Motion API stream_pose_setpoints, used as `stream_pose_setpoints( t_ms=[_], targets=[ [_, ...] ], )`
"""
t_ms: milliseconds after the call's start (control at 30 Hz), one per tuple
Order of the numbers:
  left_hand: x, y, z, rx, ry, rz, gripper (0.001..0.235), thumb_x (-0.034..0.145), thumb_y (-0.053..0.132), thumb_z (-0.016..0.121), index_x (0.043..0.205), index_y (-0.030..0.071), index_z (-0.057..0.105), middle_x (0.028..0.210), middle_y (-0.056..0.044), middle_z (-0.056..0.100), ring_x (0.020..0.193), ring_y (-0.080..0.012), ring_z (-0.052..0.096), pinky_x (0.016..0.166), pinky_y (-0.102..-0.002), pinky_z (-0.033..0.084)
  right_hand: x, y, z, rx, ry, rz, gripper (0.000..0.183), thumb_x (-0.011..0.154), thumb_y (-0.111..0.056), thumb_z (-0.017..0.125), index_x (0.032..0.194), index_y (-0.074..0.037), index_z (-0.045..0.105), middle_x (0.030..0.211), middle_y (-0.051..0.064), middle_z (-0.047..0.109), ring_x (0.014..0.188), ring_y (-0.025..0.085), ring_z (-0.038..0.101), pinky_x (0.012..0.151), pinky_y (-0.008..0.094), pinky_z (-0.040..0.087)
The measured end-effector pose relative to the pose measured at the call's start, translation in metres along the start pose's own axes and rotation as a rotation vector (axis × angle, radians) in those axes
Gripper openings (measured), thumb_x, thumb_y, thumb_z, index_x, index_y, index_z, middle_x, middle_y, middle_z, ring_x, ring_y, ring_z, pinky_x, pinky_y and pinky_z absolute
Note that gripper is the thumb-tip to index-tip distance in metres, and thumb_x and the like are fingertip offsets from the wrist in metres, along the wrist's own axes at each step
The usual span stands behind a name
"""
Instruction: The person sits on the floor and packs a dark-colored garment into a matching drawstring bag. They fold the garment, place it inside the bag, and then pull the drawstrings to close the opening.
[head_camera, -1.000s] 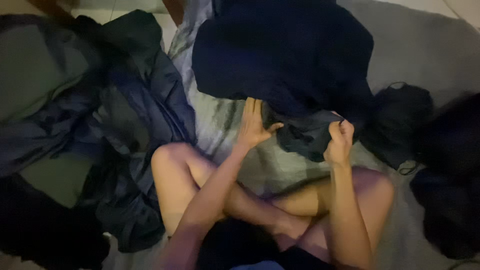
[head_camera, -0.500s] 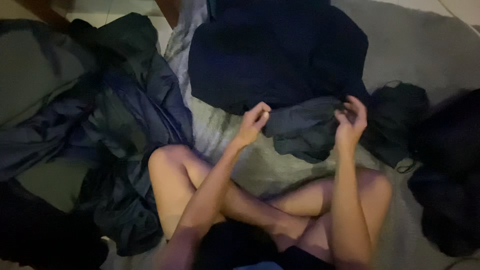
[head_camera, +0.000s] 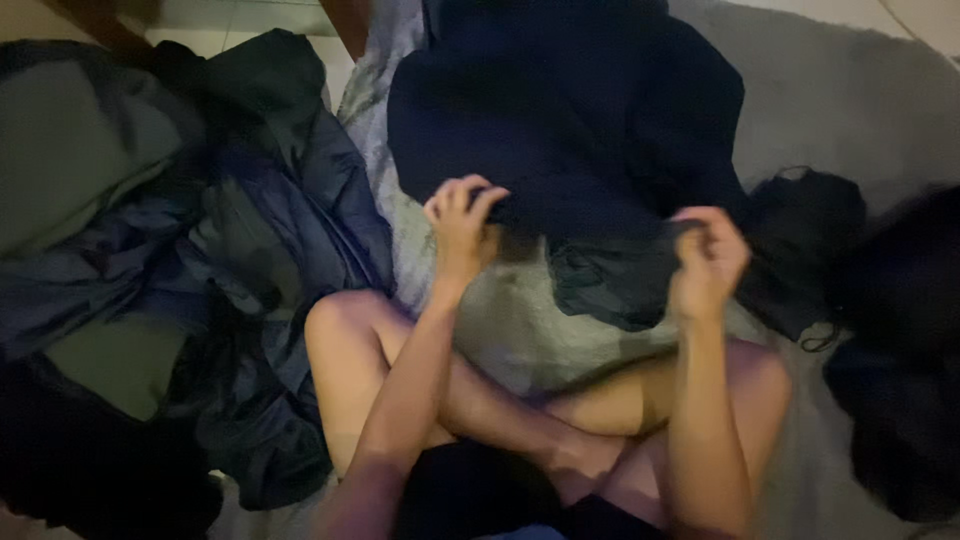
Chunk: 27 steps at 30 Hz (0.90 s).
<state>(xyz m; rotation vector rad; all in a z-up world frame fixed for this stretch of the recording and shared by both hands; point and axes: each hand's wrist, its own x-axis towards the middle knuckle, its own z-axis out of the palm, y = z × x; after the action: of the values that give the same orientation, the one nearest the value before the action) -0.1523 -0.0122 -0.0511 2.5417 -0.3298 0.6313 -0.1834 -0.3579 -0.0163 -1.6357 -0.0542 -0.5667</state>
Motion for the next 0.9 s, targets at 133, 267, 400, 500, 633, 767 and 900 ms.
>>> stream_pose_setpoints(
  t_ms=[133, 267, 400, 500, 633, 767, 900],
  targets=[
    [0.0, -0.035, 0.022, -0.112, -0.037, -0.12, 0.064, 0.086, -0.002, 0.065, 0.141, 0.031, 0.065, 0.146, 0.002, 0.056, 0.149, -0.03, 0.043, 0.119, -0.057, 0.026, 0.015, -0.005, -0.034, 0.314, 0.08, 0.148, 0.013, 0.109, -0.022, 0.07, 0.111, -0.01, 0.066, 0.101, 0.0, 0.059, 0.094, 0.011, 0.054, 0.095, 0.025, 0.041],
    [0.033, -0.064, 0.056, -0.628, -0.022, -0.063, 0.034, 0.095, -0.004, 0.058, 0.119, 0.019, 0.065, 0.113, -0.004, 0.064, 0.116, -0.024, 0.059, 0.11, -0.05, 0.03, 0.021, 0.084, -0.065, 0.18, 0.154, 0.246, 0.013, 0.116, -0.017, 0.068, 0.109, -0.01, 0.077, 0.092, 0.001, 0.069, 0.089, 0.009, 0.066, 0.088, 0.025, 0.052],
    [0.103, -0.063, -0.016, -1.18, -0.352, -0.267, 0.057, 0.093, 0.009, 0.061, 0.15, 0.003, 0.067, 0.145, -0.019, 0.067, 0.137, -0.0343, 0.061, 0.123, -0.052, 0.04, 0.036, 0.127, -0.104, -0.248, 0.107, 0.321, 0.022, 0.115, -0.038, 0.084, 0.109, -0.017, 0.083, 0.095, 0.001, 0.069, 0.09, 0.011, 0.055, 0.082, 0.029, 0.042],
    [0.212, -0.141, -0.075, -0.992, -0.656, 0.938, 0.035, 0.119, 0.021, 0.051, 0.153, 0.025, 0.055, 0.18, -0.01, 0.037, 0.172, -0.0404, 0.034, 0.137, -0.063, 0.044, 0.026, 0.053, -0.142, 0.159, -0.129, 0.654, 0.025, 0.108, -0.028, 0.075, 0.129, -0.02, 0.066, 0.114, 0.003, 0.072, 0.098, 0.015, 0.074, 0.083, 0.032, 0.063],
    [0.274, -0.014, -0.13, -0.727, -0.475, 0.558, 0.032, 0.123, 0.002, 0.046, 0.153, 0.008, 0.056, 0.156, -0.013, 0.053, 0.144, -0.0308, 0.054, 0.123, -0.046, 0.043, 0.046, 0.085, -0.13, 0.167, -0.102, 0.319, 0.037, 0.103, -0.022, 0.076, 0.137, -0.017, 0.062, 0.139, 0.002, 0.069, 0.128, 0.014, 0.066, 0.114, 0.03, 0.051],
    [0.228, 0.009, -0.084, 0.063, 0.268, 0.145, 0.029, 0.092, 0.015, 0.078, 0.119, 0.017, 0.067, 0.113, -0.011, 0.069, 0.106, -0.0408, 0.063, 0.092, -0.055, 0.043, 0.055, -0.001, -0.056, -0.106, -0.082, 0.445, 0.041, 0.102, -0.017, 0.08, 0.14, -0.012, 0.065, 0.135, 0.008, 0.073, 0.12, 0.018, 0.071, 0.106, 0.033, 0.059],
    [0.119, 0.047, -0.058, -0.035, -0.276, -0.067, 0.092, 0.075, 0.088, 0.083, 0.147, 0.034, 0.067, 0.137, -0.001, 0.064, 0.128, -0.0386, 0.063, 0.102, -0.067, 0.049, 0.04, 0.085, -0.049, -0.222, -0.056, 0.176, 0.03, 0.098, -0.017, 0.094, 0.123, -0.015, 0.078, 0.1, 0.002, 0.067, 0.095, 0.016, 0.061, 0.084, 0.032, 0.04]
  ],
)
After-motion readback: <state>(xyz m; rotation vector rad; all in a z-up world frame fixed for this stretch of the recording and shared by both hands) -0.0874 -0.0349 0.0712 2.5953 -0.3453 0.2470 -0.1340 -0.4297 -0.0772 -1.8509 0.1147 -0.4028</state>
